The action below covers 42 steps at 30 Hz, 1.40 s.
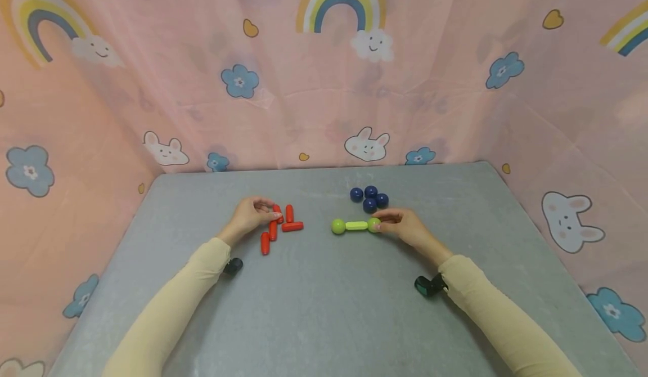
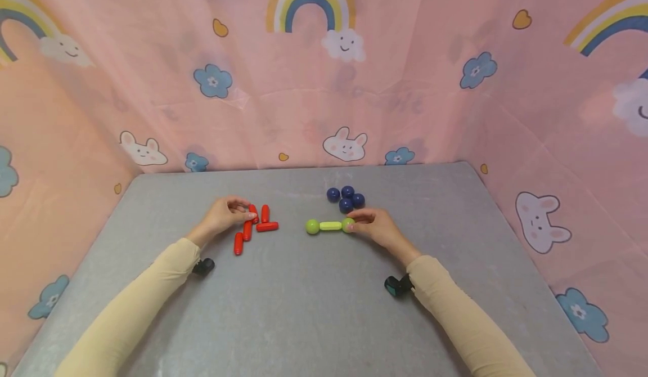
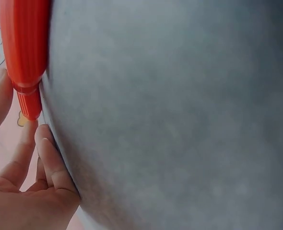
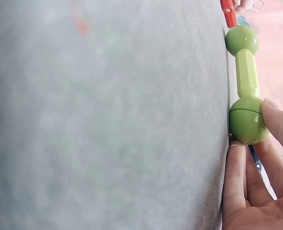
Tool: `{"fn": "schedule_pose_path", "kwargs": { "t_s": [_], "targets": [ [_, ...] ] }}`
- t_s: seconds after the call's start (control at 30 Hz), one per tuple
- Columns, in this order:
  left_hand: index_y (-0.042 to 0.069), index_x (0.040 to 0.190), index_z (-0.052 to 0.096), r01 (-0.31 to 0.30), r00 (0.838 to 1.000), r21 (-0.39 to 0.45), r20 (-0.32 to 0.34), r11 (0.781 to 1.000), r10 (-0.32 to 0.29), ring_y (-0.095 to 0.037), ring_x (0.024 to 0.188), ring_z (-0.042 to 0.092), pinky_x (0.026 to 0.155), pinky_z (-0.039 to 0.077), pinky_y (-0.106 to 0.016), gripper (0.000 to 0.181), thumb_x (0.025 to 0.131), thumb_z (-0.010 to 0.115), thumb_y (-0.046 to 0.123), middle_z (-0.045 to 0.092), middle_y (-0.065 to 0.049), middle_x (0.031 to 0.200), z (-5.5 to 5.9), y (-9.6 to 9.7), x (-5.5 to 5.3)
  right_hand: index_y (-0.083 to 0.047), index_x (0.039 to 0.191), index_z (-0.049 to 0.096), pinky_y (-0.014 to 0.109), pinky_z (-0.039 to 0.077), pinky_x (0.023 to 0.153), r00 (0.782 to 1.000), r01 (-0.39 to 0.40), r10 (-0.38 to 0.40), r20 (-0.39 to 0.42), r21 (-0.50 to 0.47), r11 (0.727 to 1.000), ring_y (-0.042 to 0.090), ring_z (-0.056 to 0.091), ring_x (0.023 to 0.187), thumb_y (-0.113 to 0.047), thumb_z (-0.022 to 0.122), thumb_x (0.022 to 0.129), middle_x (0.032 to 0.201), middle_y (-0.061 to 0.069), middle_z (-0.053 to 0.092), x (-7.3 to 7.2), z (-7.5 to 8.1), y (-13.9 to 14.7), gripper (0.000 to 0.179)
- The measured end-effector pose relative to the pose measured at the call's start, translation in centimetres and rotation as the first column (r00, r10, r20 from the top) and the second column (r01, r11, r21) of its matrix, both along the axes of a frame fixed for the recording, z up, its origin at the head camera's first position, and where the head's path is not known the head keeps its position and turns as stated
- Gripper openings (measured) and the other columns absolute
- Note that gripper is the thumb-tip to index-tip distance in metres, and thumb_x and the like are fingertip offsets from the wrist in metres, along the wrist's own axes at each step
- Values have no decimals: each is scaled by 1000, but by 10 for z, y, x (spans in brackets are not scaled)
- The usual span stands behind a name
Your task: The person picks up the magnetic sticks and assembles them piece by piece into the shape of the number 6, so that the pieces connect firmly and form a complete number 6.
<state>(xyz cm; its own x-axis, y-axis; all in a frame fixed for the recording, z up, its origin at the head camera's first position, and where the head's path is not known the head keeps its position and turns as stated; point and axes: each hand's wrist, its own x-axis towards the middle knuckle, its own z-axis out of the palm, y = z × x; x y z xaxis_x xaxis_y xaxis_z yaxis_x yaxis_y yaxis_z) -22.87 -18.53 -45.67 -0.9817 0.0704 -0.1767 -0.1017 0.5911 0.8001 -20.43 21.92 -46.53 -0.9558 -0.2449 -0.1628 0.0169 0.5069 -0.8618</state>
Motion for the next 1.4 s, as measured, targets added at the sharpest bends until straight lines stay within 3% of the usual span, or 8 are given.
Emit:
{"fn": "schedule_pose_path", "kwargs": {
  "t_s": [0.43,0.63,1.1,1.4],
  "targets": [
    [4,118,66,4,1000,-33,15,999,-3,-21,91,54,73,45,-24,44,83,81,27,61,-9,99,2,2,0,-11,123,69,24,49,87,1000,2,-2,-3,0,1000,22,63,110,-31,76,88,127,13,67,0,0,-1,42],
    [4,119,64,8,1000,-27,22,1000,-8,-21,90,59,71,48,-23,46,82,82,25,66,-13,104,5,6,1,-12,123,69,25,48,87,1000,3,-3,4,3,1000,24,62,111,-32,76,87,128,13,67,1,2,-1,42],
    [2,113,60,43,998,19,-56,999,-41,-17,79,61,66,47,-24,40,82,81,17,69,-18,101,6,4,1,-10,122,69,23,50,86,1000,-9,9,-18,-5,1000,16,65,105,-30,77,87,126,14,68,-1,0,-1,42],
    [4,112,59,27,999,29,-39,999,-26,-19,81,61,67,47,-24,37,83,79,15,69,-18,103,7,7,2,-8,123,69,24,50,86,1000,-9,9,-21,10,1000,18,65,106,-28,76,88,127,15,67,-1,-1,-2,41]
  ]
}}
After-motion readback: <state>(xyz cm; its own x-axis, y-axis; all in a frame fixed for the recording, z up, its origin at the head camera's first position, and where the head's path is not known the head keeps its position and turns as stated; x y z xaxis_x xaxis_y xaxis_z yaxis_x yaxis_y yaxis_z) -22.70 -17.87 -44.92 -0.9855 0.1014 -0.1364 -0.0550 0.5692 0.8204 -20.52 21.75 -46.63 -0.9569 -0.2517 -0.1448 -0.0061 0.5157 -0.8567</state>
